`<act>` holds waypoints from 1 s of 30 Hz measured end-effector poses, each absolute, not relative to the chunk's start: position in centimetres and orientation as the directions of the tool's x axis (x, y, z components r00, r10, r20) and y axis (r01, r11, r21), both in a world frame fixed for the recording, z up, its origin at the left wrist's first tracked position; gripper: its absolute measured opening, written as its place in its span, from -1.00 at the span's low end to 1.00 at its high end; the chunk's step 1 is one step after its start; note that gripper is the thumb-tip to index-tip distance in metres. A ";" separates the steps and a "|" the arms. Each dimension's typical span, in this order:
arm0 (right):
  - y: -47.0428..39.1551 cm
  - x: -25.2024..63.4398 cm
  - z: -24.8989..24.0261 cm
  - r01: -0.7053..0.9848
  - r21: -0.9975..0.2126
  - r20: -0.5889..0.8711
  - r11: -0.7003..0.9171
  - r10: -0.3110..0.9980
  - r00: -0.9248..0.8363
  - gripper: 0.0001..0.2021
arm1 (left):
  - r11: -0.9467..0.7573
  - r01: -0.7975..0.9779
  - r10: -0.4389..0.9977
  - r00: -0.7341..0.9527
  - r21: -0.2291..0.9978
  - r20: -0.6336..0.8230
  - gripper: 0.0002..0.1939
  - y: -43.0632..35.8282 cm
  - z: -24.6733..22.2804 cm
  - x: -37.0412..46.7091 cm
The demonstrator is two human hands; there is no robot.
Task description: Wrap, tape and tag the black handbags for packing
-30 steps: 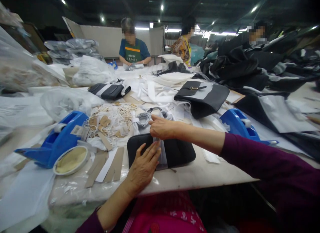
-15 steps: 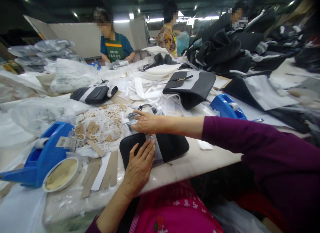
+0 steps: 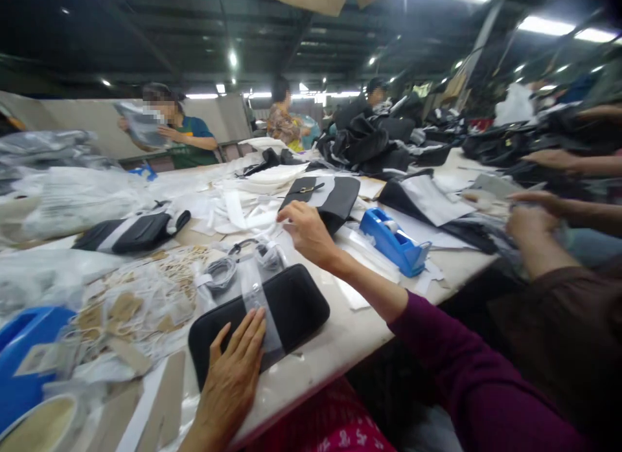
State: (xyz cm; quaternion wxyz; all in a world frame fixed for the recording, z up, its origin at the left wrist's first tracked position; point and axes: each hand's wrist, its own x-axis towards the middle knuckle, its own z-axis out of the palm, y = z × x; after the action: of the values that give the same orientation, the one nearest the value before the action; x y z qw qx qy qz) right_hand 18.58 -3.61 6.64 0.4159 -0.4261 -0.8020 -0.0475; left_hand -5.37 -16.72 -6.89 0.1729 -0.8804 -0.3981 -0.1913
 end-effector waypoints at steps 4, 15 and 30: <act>-7.1 32.5 5.4 0.816 -0.502 0.745 0.287 0.622 0.239 -0.79 | -0.646 0.764 0.626 0.517 0.016 0.584 -0.61 -16.3 -7.6 -4.9; -10.8 47.3 1.5 0.377 -0.922 0.041 -0.085 0.949 0.314 -0.50 | -0.678 0.726 0.546 0.599 -0.110 0.585 -0.52 -14.9 -9.1 -6.2; -14.6 46.4 0.4 0.449 -0.830 -0.012 -0.331 0.815 0.579 -0.74 | -0.684 0.721 0.547 0.607 -0.110 0.576 -0.42 -14.6 -9.8 -6.3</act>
State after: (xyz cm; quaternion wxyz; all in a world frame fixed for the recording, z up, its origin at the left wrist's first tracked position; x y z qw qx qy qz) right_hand 46.38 -14.59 0.35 0.4154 -0.7854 -0.4026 0.2203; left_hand -6.34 -14.64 -9.78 0.1684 -0.8804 -0.3602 -0.2584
